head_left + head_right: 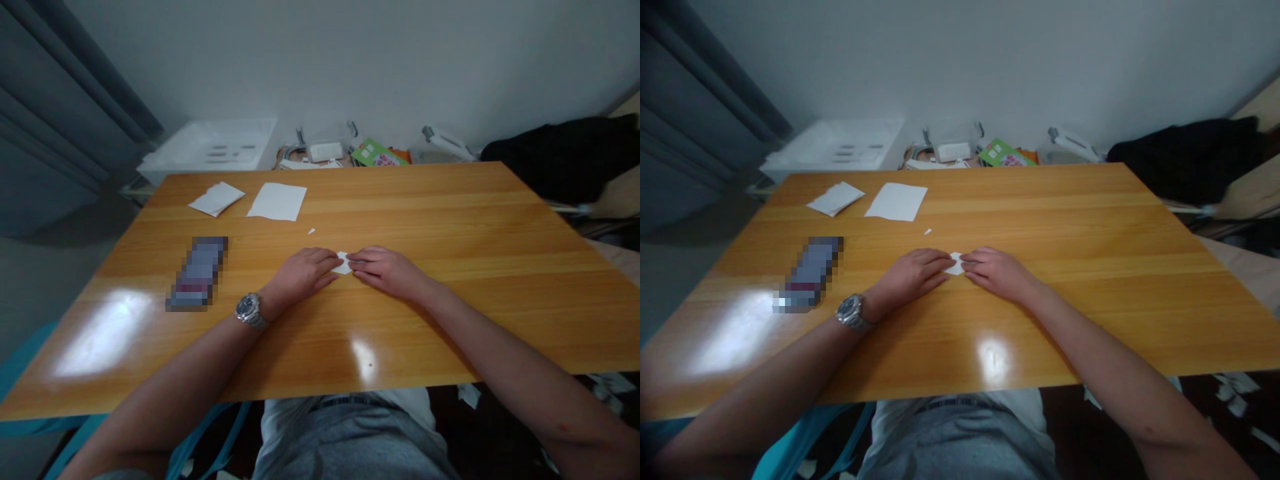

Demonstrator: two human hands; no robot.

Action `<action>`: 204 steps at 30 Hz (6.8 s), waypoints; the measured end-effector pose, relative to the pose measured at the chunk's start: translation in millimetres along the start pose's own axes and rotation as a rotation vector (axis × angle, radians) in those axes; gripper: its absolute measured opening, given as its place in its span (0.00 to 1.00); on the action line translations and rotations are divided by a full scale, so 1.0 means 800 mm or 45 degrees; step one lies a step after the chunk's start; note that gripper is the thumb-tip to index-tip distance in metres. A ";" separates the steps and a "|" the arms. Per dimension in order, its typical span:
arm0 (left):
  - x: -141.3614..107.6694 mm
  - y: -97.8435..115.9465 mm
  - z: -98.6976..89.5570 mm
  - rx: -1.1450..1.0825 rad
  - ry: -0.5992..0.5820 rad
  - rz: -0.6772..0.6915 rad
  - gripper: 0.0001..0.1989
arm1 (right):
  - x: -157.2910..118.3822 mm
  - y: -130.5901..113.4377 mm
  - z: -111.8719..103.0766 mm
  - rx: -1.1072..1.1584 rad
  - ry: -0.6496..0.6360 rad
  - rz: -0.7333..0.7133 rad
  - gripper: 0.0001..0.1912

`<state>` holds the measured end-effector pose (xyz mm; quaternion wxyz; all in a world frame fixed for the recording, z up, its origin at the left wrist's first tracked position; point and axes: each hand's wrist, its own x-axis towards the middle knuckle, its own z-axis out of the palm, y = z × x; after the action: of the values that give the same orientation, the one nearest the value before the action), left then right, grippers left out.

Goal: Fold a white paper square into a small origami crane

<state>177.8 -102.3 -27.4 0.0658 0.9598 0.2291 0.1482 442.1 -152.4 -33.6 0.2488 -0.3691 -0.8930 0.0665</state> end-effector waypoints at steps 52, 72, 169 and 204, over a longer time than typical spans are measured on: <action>0.002 -0.001 0.000 -0.026 0.057 -0.030 0.15 | -0.002 0.011 0.000 0.110 0.074 0.085 0.09; 0.005 0.007 -0.001 0.042 0.130 -0.107 0.13 | 0.006 -0.009 0.003 0.061 0.127 0.175 0.07; 0.014 0.009 0.013 -0.228 0.169 -0.247 0.07 | 0.018 -0.015 0.010 0.330 0.125 0.341 0.05; 0.021 0.008 0.013 -0.215 0.182 -0.308 0.06 | 0.012 -0.017 0.005 -0.201 -0.029 0.038 0.13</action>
<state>198.3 -100.9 -32.1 0.1474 0.9033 0.3338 0.2257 425.8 -155.2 -29.3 0.2079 -0.4001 -0.8926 0.0039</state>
